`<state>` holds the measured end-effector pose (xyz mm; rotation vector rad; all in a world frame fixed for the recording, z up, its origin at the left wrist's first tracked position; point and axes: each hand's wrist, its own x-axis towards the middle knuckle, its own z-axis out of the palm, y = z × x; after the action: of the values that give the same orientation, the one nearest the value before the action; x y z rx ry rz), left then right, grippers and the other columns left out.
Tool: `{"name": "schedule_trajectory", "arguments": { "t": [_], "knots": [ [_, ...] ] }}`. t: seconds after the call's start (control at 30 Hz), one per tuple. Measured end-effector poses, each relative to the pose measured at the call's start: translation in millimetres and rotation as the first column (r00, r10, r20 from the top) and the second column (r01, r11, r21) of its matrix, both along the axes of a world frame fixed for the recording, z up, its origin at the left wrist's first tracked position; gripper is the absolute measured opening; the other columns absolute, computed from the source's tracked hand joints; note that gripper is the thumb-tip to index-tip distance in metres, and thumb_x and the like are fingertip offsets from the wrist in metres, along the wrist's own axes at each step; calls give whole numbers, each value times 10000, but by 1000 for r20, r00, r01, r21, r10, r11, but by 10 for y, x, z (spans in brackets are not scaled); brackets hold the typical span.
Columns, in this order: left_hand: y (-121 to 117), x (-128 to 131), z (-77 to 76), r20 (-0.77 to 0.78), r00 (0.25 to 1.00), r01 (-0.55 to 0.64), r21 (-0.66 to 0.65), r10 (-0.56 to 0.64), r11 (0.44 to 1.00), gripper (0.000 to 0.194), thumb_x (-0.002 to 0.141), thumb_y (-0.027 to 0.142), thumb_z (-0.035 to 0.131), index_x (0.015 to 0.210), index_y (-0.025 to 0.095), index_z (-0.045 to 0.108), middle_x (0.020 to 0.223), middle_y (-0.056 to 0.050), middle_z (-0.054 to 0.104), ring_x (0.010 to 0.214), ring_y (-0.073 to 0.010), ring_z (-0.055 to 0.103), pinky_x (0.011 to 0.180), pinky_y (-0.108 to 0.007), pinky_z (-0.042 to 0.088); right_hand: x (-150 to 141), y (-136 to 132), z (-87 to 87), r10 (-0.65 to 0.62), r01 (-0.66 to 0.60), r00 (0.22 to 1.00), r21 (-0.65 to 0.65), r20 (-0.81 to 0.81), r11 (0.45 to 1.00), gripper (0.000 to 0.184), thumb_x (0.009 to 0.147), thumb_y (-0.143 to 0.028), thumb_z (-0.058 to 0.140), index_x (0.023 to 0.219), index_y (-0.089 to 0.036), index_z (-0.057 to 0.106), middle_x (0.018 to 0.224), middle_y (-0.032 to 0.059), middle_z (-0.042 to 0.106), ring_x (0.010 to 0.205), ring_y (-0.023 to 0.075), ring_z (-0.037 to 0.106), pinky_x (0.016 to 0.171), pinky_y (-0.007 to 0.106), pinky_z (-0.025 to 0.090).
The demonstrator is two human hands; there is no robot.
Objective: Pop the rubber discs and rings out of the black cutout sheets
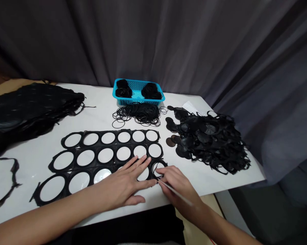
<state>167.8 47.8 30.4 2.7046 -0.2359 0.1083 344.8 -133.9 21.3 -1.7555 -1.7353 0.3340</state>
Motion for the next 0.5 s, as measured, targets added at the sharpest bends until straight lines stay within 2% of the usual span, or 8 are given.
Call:
{"name": "schedule_trajectory", "arguments": {
  "t": [0.07,0.13,0.2,0.23,0.3,0.33,0.4,0.5],
  "knots": [
    [-1,0,1,9,1000,0,-14,0,1000,624,919,374,693,1489,344,441,1663,-110,36,1480,-409,211,1190,-584,218,46,-1,-49,24,-28,985,27,169,999,164,961,-97,483,998,-216,590,1139,85,700,1040,255,619,905,412,450],
    [-5,2,-3,9,1000,-4,-20,4,1000,612,914,365,698,1477,339,461,1664,-103,26,1482,-416,195,1190,-587,215,225,58,-34,-41,24,964,68,264,997,193,963,-110,473,1062,-211,604,1117,98,713,1015,270,632,897,430,445],
    [-10,7,-1,-12,1000,-8,-11,8,1000,602,908,365,705,1464,337,477,1664,-108,35,1484,-422,180,1183,-596,224,512,166,54,-222,196,939,123,262,973,167,968,-169,477,1049,-211,617,1070,112,721,979,288,641,878,446,448],
    [-11,9,7,-25,1000,-9,-4,9,1000,596,906,370,707,1458,334,486,1664,-114,44,1485,-424,175,1179,-601,230,664,228,117,-366,339,905,155,216,928,145,970,-208,477,990,-215,621,1046,118,724,958,298,643,877,458,446],
    [-10,5,43,-38,999,-5,11,5,1000,598,908,387,706,1460,328,484,1661,-127,61,1486,-423,167,1173,-608,237,906,353,246,-502,481,855,158,133,862,169,977,-266,466,905,-219,612,1007,120,729,912,292,650,848,444,456],
    [-6,-5,71,-35,999,0,17,1,1000,611,911,398,703,1472,327,469,1659,-133,70,1487,-422,164,1172,-611,239,970,408,301,-517,502,851,143,94,853,183,975,-287,470,873,-222,607,972,107,734,879,278,658,822,422,467],
    [7,-54,136,-17,1000,4,26,-4,1000,646,926,431,683,1506,327,418,1653,-140,110,1489,-407,174,1174,-601,246,958,497,371,-455,454,890,65,5,889,179,955,-316,504,847,-224,613,909,71,740,828,246,670,779,372,482],
    [26,-202,199,-2,1000,-26,44,26,999,645,956,483,629,1525,291,395,1630,-141,222,1484,-362,242,1194,-530,265,663,566,387,-322,307,920,-99,-224,947,154,913,-325,560,810,-226,618,898,43,742,849,225,670,793,339,480]
  ]
}}
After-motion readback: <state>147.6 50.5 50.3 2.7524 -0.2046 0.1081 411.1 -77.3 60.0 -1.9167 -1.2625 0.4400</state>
